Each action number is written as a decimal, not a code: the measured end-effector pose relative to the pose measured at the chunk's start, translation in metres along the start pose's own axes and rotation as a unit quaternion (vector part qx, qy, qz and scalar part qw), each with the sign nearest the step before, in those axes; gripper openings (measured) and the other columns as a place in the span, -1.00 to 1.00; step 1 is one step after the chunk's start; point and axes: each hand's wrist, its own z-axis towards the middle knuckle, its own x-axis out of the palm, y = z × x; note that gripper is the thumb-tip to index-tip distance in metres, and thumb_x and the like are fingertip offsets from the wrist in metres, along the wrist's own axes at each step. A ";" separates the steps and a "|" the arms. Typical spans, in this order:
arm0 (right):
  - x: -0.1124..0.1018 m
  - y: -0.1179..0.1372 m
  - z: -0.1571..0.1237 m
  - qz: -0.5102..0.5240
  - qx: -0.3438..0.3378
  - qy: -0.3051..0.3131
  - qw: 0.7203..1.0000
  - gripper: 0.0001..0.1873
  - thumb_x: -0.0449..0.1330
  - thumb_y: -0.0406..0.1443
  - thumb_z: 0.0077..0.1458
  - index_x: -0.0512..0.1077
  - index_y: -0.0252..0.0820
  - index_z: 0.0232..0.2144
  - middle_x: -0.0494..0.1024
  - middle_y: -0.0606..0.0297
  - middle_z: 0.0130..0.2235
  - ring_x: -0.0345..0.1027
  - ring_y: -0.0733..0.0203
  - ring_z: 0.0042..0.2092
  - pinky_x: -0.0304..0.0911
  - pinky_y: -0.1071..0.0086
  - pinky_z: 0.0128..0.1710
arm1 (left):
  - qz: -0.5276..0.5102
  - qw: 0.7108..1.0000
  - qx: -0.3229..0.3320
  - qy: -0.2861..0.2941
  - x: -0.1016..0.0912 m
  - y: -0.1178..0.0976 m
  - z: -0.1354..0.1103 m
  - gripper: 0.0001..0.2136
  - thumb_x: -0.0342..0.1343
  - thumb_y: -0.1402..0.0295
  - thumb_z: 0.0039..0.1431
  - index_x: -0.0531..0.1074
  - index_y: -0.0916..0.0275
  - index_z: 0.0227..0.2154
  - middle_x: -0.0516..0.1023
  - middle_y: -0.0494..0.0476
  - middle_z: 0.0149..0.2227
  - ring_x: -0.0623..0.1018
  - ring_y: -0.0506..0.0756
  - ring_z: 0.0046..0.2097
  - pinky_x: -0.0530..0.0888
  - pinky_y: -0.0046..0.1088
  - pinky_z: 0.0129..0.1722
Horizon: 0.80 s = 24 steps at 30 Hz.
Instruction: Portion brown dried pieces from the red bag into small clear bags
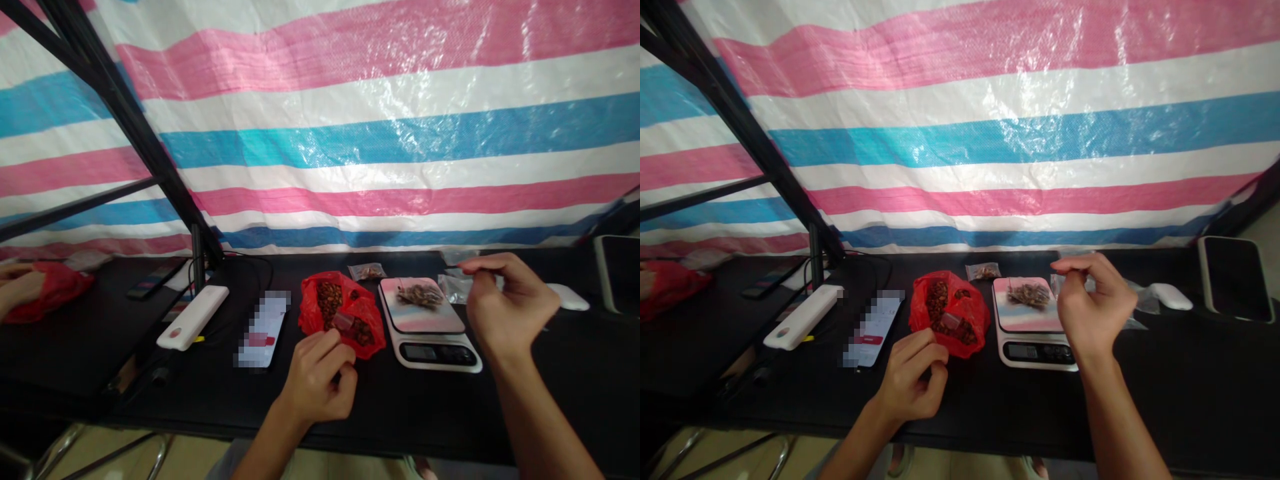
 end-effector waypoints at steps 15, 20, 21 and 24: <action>-0.006 -0.027 0.005 -0.011 0.097 0.032 0.995 -0.77 0.08 -0.39 -0.03 0.54 -0.07 -0.40 0.60 0.26 -0.37 0.49 0.08 -0.30 0.37 0.18 -0.20 | -0.011 1.000 0.025 -0.010 0.007 -0.003 0.003 -0.78 -0.07 0.66 0.00 0.24 0.15 -0.48 0.15 -0.04 -0.54 0.18 0.03 -0.53 0.11 -0.38 -0.52; -0.004 -0.043 0.003 -0.067 0.017 0.237 0.969 -0.65 0.16 -0.28 0.00 0.56 -0.10 -0.13 0.67 0.17 -0.12 0.54 -0.04 -0.07 0.35 0.02 0.02 | -0.010 0.999 0.035 -0.015 0.009 -0.003 0.005 -0.78 -0.08 0.66 0.01 0.23 0.15 -0.49 0.14 -0.04 -0.55 0.18 0.03 -0.53 0.11 -0.37 -0.52; -0.002 -0.045 0.000 -0.082 0.003 0.264 0.961 -0.59 0.20 -0.24 0.01 0.55 -0.09 -0.04 0.66 0.15 -0.05 0.52 -0.09 0.00 0.30 -0.04 0.09 | -0.008 0.999 0.034 -0.014 0.010 -0.002 0.005 -0.78 -0.08 0.65 0.02 0.23 0.15 -0.49 0.15 -0.03 -0.56 0.18 0.03 -0.53 0.11 -0.37 -0.52; 0.004 -0.053 -0.013 -0.150 -0.028 0.319 0.936 -0.39 0.28 -0.15 0.06 0.44 -0.07 0.17 0.60 0.08 0.09 0.44 -0.19 0.14 0.14 -0.20 0.19 | 0.000 1.000 0.029 -0.006 0.010 -0.002 0.006 -0.78 -0.07 0.65 0.02 0.24 0.15 -0.49 0.17 -0.03 -0.56 0.19 0.03 -0.53 0.13 -0.38 -0.51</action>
